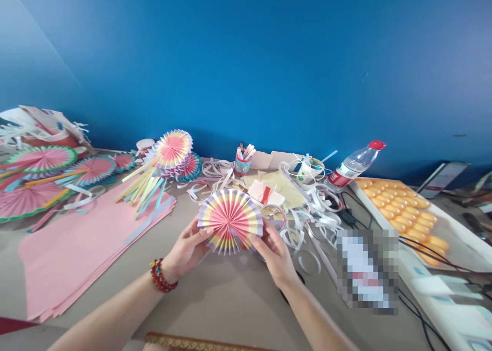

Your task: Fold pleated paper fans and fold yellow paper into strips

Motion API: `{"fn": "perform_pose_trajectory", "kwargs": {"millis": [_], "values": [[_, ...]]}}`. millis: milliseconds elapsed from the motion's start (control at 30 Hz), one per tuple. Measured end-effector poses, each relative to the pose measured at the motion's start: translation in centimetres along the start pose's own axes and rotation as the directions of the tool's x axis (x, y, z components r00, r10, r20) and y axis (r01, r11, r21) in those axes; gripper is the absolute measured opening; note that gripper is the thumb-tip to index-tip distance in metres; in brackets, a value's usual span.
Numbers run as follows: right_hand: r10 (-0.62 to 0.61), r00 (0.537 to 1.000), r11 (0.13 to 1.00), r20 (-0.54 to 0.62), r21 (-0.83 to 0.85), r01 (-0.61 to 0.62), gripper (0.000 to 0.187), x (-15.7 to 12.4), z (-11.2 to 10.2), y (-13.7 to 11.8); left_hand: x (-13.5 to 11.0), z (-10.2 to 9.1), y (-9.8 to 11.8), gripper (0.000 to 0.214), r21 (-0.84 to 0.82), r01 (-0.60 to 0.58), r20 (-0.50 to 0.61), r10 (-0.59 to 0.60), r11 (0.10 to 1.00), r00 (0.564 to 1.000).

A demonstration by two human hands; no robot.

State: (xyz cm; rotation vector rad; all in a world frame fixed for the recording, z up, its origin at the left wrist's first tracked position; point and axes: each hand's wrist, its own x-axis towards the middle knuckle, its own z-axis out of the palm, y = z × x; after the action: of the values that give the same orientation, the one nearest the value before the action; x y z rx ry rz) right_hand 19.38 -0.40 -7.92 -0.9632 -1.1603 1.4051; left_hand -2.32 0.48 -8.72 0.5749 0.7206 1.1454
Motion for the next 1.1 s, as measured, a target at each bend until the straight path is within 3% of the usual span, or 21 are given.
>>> {"fn": "perform_pose_trajectory", "kwargs": {"millis": [100,200,333,467,600,700,800,967,1100], "values": [[0.032,0.997,0.999,0.072,0.030,-0.035,0.055,-0.2,0.2,0.0,0.0,0.2,0.0,0.056,-0.008,-0.018,-0.010,0.018,1.000,1.000],[0.011,0.994,1.000,0.110,0.023,-0.013,0.046,-0.3,0.4,0.2,-0.1,0.3,0.1,0.048,-0.021,-0.027,0.016,0.027,0.999,1.000],[-0.001,0.999,1.000,0.048,-0.015,0.002,0.031,-0.1,0.1,0.5,-0.2,-0.3,0.2,0.029,-0.102,0.009,0.100,0.002,0.995,0.995],[0.028,1.000,1.000,0.014,-0.004,-0.028,0.031,0.1,-0.4,0.3,0.1,-1.9,0.6,0.022,-0.150,0.105,0.139,-0.084,0.983,0.987],[0.043,0.998,0.998,0.056,-0.048,-0.040,0.032,-0.1,-0.3,-0.3,0.3,-2.6,1.5,0.024,-0.046,0.152,0.113,-0.147,0.987,0.983],[0.073,0.988,0.993,0.137,-0.101,-0.059,0.032,-0.3,-0.1,-0.7,0.1,-2.4,2.0,0.031,0.077,0.224,0.102,-0.231,0.971,0.967],[0.078,0.981,0.992,0.180,-0.110,-0.059,0.030,-0.3,-0.1,-0.6,0.1,-1.9,1.9,0.023,0.126,0.276,0.079,-0.287,0.953,0.955],[0.063,0.989,0.996,0.134,-0.066,-0.055,0.031,0.0,-0.2,-0.3,0.4,-1.2,1.2,0.020,0.056,0.229,-0.013,-0.229,0.972,0.973],[0.061,0.991,0.997,0.122,-0.047,-0.056,0.031,0.1,-0.2,-0.3,0.6,-1.2,0.7,0.019,0.055,0.206,-0.015,-0.205,0.977,0.979]]}}
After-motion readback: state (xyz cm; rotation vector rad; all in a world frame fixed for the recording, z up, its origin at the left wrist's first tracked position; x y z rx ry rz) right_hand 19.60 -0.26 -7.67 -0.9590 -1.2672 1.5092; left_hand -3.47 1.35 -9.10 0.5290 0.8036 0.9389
